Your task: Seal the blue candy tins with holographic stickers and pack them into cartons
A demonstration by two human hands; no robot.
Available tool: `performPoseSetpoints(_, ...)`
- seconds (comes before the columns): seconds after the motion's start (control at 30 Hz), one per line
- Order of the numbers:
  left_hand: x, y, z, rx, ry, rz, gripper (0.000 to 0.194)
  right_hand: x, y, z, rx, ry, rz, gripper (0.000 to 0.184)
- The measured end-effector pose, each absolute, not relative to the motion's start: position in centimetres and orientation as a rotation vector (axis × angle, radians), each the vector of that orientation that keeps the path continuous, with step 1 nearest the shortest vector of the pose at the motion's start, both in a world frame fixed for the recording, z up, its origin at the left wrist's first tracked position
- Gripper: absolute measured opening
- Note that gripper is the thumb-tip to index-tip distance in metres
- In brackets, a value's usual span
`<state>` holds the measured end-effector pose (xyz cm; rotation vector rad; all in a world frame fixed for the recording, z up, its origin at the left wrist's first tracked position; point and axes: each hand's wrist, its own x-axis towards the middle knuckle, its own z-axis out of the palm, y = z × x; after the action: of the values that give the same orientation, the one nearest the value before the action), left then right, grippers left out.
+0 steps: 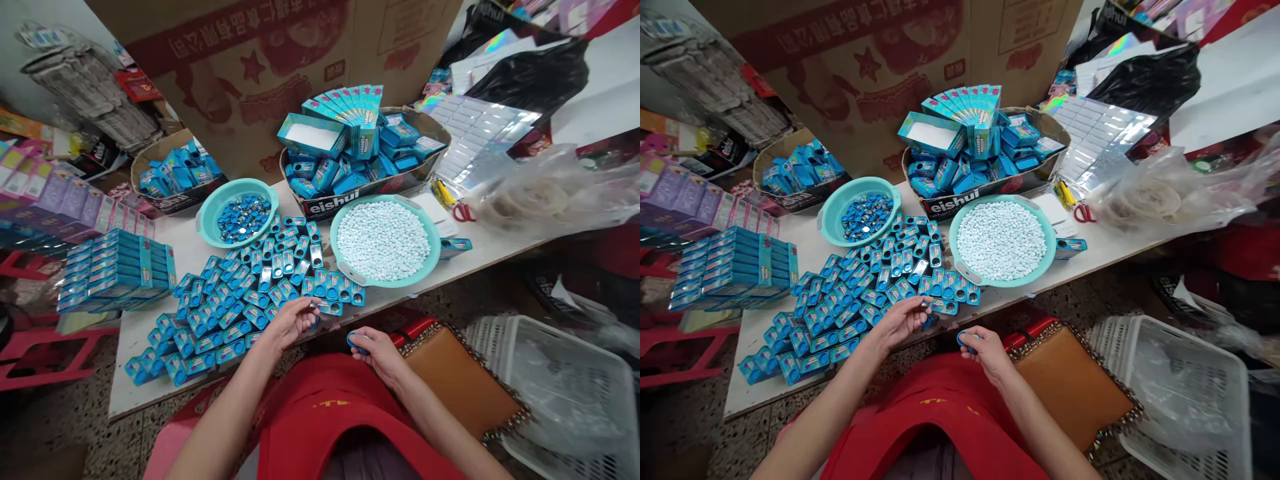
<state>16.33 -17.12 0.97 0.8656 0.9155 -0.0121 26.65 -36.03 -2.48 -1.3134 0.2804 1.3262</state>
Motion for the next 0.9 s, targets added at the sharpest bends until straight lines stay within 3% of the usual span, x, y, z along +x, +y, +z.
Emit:
performPoseSetpoints(0.3, 20.9, -19.2, 0.4, 2.030, 1.117, -0.422, 0.015, 30.6, -37.2, -2.9, -1.463, 0.197, 1.123, 0.032)
performPoseSetpoints(0.57, 25.5, -19.5, -0.1, 2.322, 1.195, -0.672, 0.038, 32.3, -35.6, -3.9, -1.596, 0.200, 1.023, 0.035)
performPoseSetpoints(0.9, 25.4, -18.4, 0.2, 2.432, 1.066, -0.798, 0.042, 34.0, -31.2, -6.2, -1.895, 0.199, 0.921, 0.034)
